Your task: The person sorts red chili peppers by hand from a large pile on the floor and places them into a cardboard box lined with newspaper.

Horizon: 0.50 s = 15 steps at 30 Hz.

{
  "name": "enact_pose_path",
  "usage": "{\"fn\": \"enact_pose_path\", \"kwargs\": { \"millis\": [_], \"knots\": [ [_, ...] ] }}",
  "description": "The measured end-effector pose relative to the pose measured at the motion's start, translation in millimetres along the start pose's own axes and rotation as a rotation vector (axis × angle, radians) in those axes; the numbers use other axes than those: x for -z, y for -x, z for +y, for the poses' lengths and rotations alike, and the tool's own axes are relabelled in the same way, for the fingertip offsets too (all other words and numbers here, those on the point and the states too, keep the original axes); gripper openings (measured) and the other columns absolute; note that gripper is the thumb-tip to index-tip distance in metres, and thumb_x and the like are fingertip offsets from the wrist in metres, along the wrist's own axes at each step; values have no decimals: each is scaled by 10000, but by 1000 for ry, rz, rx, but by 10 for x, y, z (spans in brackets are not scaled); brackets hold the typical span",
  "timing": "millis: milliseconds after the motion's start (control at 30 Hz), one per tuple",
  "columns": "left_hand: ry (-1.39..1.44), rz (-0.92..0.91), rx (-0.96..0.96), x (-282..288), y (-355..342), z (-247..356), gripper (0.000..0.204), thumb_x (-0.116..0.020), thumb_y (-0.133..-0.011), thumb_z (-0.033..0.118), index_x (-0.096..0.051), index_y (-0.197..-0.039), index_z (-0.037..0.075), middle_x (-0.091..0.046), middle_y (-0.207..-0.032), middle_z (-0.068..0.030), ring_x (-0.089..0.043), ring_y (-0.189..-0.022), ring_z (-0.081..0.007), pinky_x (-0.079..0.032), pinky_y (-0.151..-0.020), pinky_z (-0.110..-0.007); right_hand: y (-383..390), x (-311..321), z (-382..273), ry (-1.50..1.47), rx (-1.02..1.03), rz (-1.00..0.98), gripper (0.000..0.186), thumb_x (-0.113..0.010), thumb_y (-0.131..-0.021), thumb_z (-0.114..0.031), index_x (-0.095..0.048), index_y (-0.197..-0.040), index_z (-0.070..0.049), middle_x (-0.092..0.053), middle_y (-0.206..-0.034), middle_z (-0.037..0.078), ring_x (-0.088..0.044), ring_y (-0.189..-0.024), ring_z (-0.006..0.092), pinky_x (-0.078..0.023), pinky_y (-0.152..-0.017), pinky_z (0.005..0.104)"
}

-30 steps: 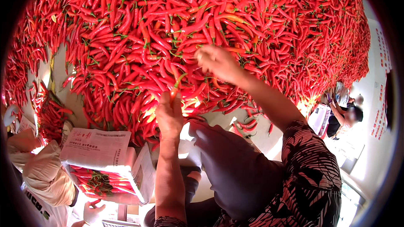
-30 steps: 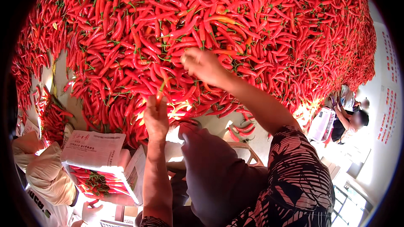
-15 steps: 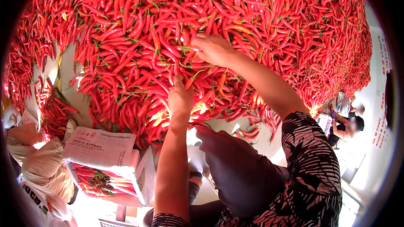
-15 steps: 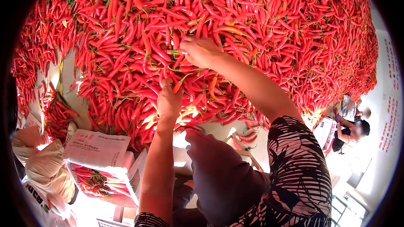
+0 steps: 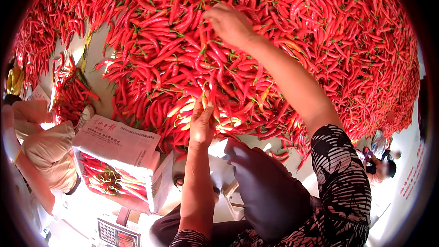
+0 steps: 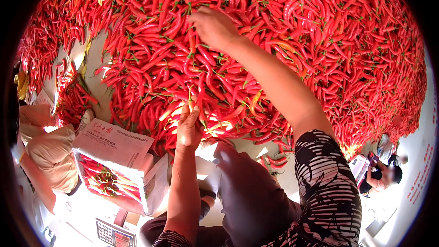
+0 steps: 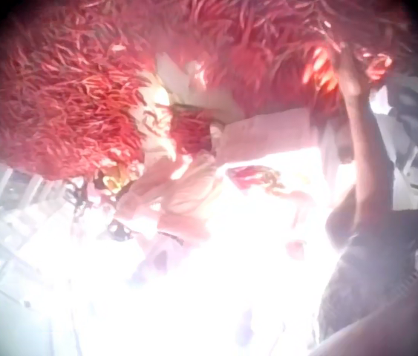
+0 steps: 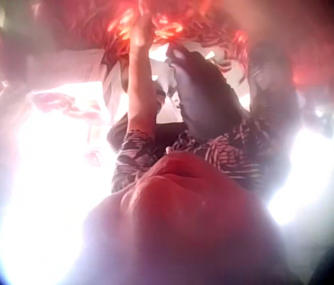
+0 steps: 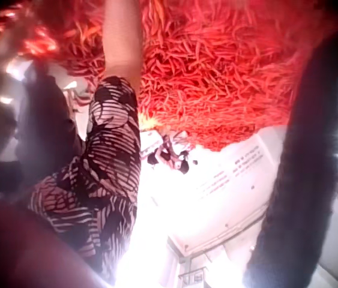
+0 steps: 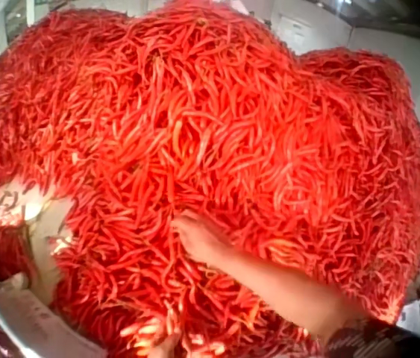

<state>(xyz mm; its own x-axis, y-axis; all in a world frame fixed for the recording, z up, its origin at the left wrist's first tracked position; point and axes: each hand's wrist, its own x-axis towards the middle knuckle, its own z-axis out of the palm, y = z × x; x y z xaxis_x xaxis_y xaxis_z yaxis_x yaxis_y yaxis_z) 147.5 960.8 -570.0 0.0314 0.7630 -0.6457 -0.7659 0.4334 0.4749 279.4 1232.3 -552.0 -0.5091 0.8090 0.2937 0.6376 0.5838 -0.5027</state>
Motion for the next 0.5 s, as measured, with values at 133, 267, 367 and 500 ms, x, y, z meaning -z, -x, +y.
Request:
{"fn": "enact_pose_path", "kwargs": {
  "millis": [133,267,367,500],
  "knots": [
    [-95,-64,-72,175,60,109,360,-568,-1052,104,-581,-1410,83,-639,-921,19,-549,-784,-68,-451,-700,-226,-279,-526,-325,38,144,-138,290,-595,-909,-71,-707,-1174,-112,-679,-1170,79,-642,-1102,295,-506,-955,433],
    [-118,-47,-72,183,84,157,329,-579,-1051,141,-613,-1361,35,-637,-924,17,-545,-751,-65,-450,-668,-226,-361,-806,-462,325,-5,-265,372,-569,-910,-135,-673,-1268,-134,-662,-1243,67,-582,-1226,283,-440,-1025,500],
    [-126,70,-27,237,159,337,308,-557,-1026,93,-635,-1316,27,-632,-922,16,-537,-718,-60,-448,-637,-226,-381,-773,-577,303,-98,-435,375,-578,-898,-194,-685,-1253,-138,-661,-1233,75,-557,-1260,285,-416,-1048,514],
    [-481,-5,-150,355,191,521,476,-497,-930,8,-580,-1399,23,-586,-917,35,-503,-765,-44,-410,-656,-201,-396,-749,-716,442,-62,-458,277,-603,-894,-214,-723,-1119,-105,-664,-1198,108,-591,-1201,307,-432,-1033,532]
  ]
}}
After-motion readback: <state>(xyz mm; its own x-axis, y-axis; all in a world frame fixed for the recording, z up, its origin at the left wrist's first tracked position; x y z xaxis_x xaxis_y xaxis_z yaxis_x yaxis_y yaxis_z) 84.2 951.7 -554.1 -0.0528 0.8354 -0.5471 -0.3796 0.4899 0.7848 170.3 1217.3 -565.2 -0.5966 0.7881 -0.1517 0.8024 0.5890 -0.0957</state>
